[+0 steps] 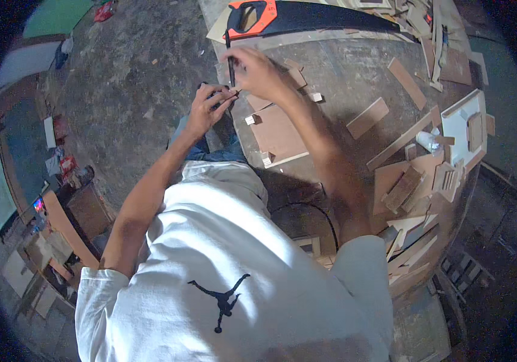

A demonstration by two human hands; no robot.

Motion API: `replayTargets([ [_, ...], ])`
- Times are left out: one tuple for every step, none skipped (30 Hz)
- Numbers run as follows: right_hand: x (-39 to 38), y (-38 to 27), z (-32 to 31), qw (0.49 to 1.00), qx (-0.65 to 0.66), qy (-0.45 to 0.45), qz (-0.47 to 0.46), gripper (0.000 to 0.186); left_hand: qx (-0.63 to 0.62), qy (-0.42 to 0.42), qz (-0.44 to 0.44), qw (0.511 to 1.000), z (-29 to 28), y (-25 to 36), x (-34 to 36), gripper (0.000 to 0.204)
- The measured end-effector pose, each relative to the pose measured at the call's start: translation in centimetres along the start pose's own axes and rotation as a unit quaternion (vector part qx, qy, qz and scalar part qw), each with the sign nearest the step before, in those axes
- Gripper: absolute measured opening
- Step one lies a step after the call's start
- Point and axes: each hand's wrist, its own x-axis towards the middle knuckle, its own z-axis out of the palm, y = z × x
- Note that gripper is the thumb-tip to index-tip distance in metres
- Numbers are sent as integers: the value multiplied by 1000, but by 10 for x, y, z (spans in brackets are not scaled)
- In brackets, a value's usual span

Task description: The recorder uses a pencil and hand saw to mark and cut wood pieces on a workshop bench.

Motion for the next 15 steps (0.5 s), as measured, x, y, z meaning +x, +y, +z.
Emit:
replayTargets([
  [-6, 0, 5, 999, -30, -6, -10, 30, -4, 12, -27, 1000, 2, 3, -3, 30],
  [-8, 1, 7, 999, -30, -12, -14, 30, -9, 24, -53, 998, 4, 6, -4, 28],
  [-15, 9, 10, 996, -77, -42, -18, 31, -35, 44, -87, 995, 9, 12, -6, 25],
  [-23, 16, 12, 990, -123, -71, -22, 31, -34, 49, -90, 994, 12, 14, -8, 25],
  [-28, 24, 14, 990, -117, -68, -38, 31, -36, 68, -96, 992, 14, 15, -8, 24],
  [-31, 28, 13, 990, -119, -71, -37, 31, -41, 86, -102, 990, 16, 17, -8, 23],
  [-33, 33, 11, 989, -126, -63, -53, 31, -44, 88, -103, 990, 18, 17, -8, 23],
  [-36, 37, 11, 987, -133, -55, -68, 30, -43, 88, -97, 991, 18, 17, -7, 24],
  [-37, 37, 12, 987, -136, -56, -69, 30, -40, 87, -90, 991, 17, 15, -5, 25],
  [-39, 37, 13, 987, -138, -44, -68, 29, -41, 89, -89, 991, 15, 13, -4, 25],
  [-40, 37, 15, 987, -140, -33, -66, 29, -35, 70, -84, 993, 12, 10, -3, 27],
  [-41, 35, 16, 987, -143, -34, -68, 29, -29, 53, -79, 995, 11, 8, -2, 30],
  [-43, 33, 18, 989, -136, -21, -58, 28, -29, 56, -78, 995, 11, 6, 0, 30],
  [-44, 32, 20, 990, -130, -10, -48, 28, -61, 67, -105, 990, 11, 5, 2, 34],
  [-46, 29, 22, 990, -132, -13, -50, 28, -93, 76, -133, 984, 11, 3, 1, 38],
])
